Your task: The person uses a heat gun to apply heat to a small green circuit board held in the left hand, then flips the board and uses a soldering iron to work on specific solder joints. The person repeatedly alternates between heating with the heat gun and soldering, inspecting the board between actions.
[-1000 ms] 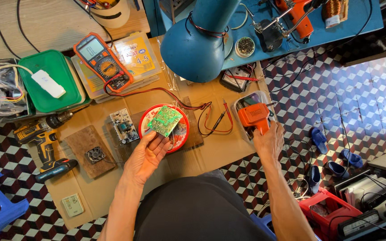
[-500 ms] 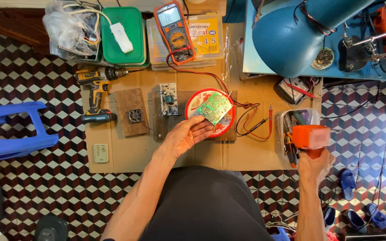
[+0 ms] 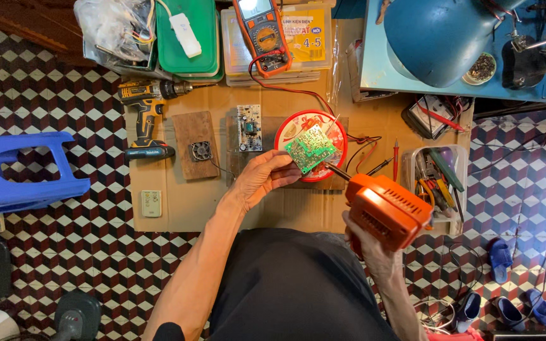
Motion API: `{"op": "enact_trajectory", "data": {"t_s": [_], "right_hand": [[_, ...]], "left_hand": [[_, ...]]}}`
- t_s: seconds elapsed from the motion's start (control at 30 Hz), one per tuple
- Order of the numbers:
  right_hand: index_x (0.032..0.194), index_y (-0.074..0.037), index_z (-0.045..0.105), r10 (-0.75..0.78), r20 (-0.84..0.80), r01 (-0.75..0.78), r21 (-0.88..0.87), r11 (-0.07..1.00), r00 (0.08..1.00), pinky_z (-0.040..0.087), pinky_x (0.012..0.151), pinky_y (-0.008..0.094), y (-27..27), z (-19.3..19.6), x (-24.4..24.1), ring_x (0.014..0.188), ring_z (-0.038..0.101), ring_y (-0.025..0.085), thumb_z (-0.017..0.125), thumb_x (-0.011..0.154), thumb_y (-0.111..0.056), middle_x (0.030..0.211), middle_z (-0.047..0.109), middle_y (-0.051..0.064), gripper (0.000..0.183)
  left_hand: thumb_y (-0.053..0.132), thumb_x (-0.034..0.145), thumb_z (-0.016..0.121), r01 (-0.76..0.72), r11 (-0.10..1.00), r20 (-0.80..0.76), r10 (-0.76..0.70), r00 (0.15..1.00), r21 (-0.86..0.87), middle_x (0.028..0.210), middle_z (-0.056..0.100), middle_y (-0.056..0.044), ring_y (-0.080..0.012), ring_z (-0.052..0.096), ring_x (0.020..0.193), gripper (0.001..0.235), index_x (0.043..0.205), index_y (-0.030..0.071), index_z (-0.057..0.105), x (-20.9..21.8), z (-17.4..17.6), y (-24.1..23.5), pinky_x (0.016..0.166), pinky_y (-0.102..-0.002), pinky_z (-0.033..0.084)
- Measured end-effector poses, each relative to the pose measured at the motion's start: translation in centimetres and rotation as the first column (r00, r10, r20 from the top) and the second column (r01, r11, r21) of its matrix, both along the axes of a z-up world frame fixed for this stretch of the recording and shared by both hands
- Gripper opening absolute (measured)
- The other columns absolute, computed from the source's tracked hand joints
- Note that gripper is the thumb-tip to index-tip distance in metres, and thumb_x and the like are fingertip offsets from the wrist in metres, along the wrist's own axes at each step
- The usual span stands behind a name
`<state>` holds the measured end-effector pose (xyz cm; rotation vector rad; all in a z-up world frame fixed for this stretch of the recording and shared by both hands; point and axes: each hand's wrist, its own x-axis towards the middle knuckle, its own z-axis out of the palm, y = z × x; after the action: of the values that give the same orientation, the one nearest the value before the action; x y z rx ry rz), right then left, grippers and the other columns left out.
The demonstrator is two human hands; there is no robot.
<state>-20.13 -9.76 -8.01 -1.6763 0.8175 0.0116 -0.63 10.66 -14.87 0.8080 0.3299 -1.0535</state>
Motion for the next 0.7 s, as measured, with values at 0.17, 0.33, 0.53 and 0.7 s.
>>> {"op": "enact_trajectory", "data": {"t_s": [0.17,0.33,0.53,0.7], "right_hand": [[0.090,-0.010,0.070,0.124,0.007,-0.123,-0.012,0.992,0.992,0.062,0.048,0.027,0.9,-1.0,-0.7,0.052,0.068,0.012,0.074,0.088,-0.029,0.069,0.073,0.004,0.019],[0.088,-0.008,0.072,0.142,-0.041,-0.146,-0.120,0.982,0.989,0.057,0.042,0.028,1.0,-0.5,-0.5,0.046,0.064,0.012,0.075,0.088,-0.030,0.063,0.071,0.003,0.023],[0.097,-0.009,0.070,0.169,0.021,-0.164,-0.146,0.976,0.985,0.059,0.043,0.026,1.5,-0.6,-0.4,0.048,0.065,0.009,0.073,0.089,-0.031,0.064,0.070,0.001,0.024],[0.098,-0.009,0.070,0.086,-0.016,-0.087,-0.079,0.993,0.996,0.056,0.041,0.027,2.0,-0.8,-0.7,0.047,0.063,0.010,0.074,0.088,-0.029,0.064,0.069,0.002,0.023]], "left_hand": [[0.012,0.094,0.069,-0.065,0.998,-0.085,0.066,0.994,0.012,0.103,0.072,-0.012,-0.0203,0.072,0.096,0.023,0.113,0.000,0.065,-0.6,0.0,0.2,0.093,-0.035,0.062],[0.007,0.093,0.069,-0.122,0.992,-0.107,0.119,0.987,-0.023,0.102,0.071,-0.010,-0.0190,0.071,0.094,0.020,0.111,0.001,0.063,-1.2,-0.4,-0.5,0.094,-0.036,0.061],[0.009,0.092,0.067,-0.165,0.986,0.013,0.165,0.986,-0.006,0.106,0.069,-0.007,-0.0148,0.069,0.093,0.035,0.126,0.004,0.058,-2.4,-0.9,-1.6,0.092,-0.034,0.060],[0.014,0.093,0.066,-0.157,0.986,0.190,0.145,0.971,0.048,0.106,0.068,-0.005,-0.0138,0.069,0.092,0.043,0.133,0.004,0.054,-3.2,-1.0,-2.0,0.088,-0.031,0.058]]}}
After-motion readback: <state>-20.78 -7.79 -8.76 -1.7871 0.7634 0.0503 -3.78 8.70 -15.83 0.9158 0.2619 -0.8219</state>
